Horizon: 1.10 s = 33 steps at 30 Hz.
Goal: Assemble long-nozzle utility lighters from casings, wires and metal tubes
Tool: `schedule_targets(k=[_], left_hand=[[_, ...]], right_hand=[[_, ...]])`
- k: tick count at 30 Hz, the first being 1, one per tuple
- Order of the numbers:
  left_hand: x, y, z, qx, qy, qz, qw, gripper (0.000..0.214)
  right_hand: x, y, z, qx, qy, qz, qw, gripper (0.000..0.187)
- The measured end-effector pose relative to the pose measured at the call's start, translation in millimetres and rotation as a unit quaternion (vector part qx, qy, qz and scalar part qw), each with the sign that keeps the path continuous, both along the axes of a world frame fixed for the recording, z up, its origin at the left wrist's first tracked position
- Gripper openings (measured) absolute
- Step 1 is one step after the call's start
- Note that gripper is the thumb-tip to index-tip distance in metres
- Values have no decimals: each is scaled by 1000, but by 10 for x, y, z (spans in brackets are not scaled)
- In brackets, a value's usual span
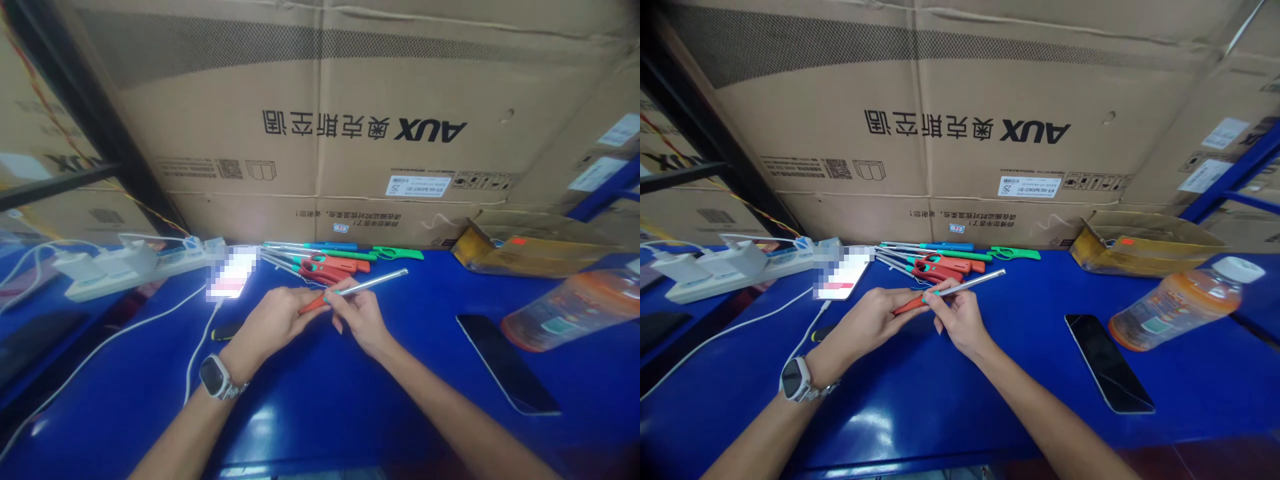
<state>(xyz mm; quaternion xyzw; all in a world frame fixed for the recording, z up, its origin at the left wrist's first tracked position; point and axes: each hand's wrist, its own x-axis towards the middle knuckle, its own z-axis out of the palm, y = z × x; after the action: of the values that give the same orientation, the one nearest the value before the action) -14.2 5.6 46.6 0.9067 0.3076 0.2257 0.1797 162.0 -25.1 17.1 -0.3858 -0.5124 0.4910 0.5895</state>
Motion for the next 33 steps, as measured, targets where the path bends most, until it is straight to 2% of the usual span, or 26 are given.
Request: schedule_targets(k=[7,11,13,16,20,22,25,28,30,33], left_hand=[[109,-62,41,18,-36,69,997,25],[196,-91,98,-26,-39,86,995,23],[249,-76,112,-70,-80,93,990,23],[345,6,93,-165,-210,84,960,27],[450,155,16,-313,-349,83,879,34],[468,204,-29,-347,-381,94,852,35],[445,234,-91,-351,-401,101,840,35],[381,232,-123,-331,-403,120,845,35],[336,219,-123,-340,-405,134,838,36],[281,184,-96,-383,-422,160,806,38]], right_hand=[[-7,-4,-45,20,27,2,999,35],[-18,-35,-137,27,29,14,999,41],[-3,-44,-150,34,10,22,999,40],[28,-51,-125,36,-19,11,999,36],[63,-35,-67,23,-35,7,999,41],[87,-7,-51,-1,-26,26,999,48],[136,47,-55,-49,-27,54,997,50],[175,80,-82,-72,-61,46,994,40],[180,75,-103,-63,-91,23,994,34],[159,22,-123,-3,-176,-27,984,24]])
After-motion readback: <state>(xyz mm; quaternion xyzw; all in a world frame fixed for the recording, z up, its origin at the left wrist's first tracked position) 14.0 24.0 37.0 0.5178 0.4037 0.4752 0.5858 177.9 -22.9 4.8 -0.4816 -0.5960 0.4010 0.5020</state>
